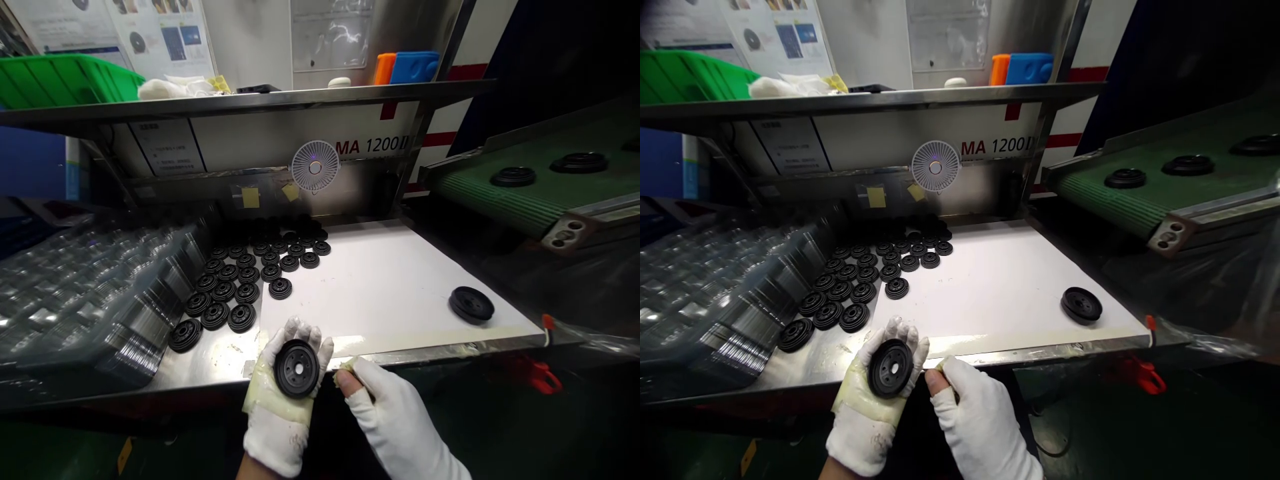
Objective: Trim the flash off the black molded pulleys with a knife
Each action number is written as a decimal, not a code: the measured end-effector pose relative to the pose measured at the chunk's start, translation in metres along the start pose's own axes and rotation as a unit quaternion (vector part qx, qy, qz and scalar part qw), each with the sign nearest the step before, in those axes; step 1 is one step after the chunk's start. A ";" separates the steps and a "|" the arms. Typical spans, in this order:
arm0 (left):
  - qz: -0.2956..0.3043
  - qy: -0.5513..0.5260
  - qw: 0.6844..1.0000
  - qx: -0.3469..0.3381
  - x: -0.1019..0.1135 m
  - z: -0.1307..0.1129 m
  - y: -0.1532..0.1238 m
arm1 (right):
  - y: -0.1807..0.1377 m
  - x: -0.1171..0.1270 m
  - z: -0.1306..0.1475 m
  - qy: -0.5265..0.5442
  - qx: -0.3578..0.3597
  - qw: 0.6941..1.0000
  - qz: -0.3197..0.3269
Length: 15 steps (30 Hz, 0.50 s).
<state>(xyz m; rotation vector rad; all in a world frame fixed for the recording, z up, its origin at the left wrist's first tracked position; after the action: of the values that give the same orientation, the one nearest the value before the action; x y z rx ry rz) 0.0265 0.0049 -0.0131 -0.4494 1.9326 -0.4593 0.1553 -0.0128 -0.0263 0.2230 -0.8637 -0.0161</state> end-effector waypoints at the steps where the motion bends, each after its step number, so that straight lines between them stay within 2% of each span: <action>1: -0.005 0.005 1.000 0.008 0.000 0.000 0.001 | 0.001 0.002 0.000 0.000 0.004 1.000 0.001; 5: -0.005 0.051 0.998 0.034 0.000 0.001 0.009 | 0.003 0.008 0.004 0.003 0.026 1.000 -0.006; 8: 0.009 0.043 0.998 0.042 -0.001 0.004 0.011 | 0.003 0.009 0.008 -0.023 0.021 0.999 -0.016; 11: 0.001 -0.002 0.996 0.085 -0.003 0.008 0.013 | 0.002 0.011 0.007 -0.009 0.036 0.998 0.058; 13: -0.028 -0.019 0.993 0.111 -0.004 0.010 0.015 | -0.001 0.014 0.003 0.035 0.039 0.991 0.124; 15: -0.059 -0.018 0.991 0.122 -0.005 0.014 0.018 | -0.004 0.018 -0.003 0.076 0.014 0.986 0.148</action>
<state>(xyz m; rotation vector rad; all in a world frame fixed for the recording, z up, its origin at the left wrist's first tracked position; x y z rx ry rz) 0.0389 0.0211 -0.0240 -0.4105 1.7941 -0.7494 0.1700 -0.0176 -0.0154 0.1177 -0.7389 0.2878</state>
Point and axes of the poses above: each hand's wrist, its own y-axis towards the middle knuckle, its own x-axis out of the back of the hand, z = x × y, the point moved 1 cm from there along y, towards the middle knuckle, and after that the axes turned 4 degrees about -z, right-handed, at the moved point
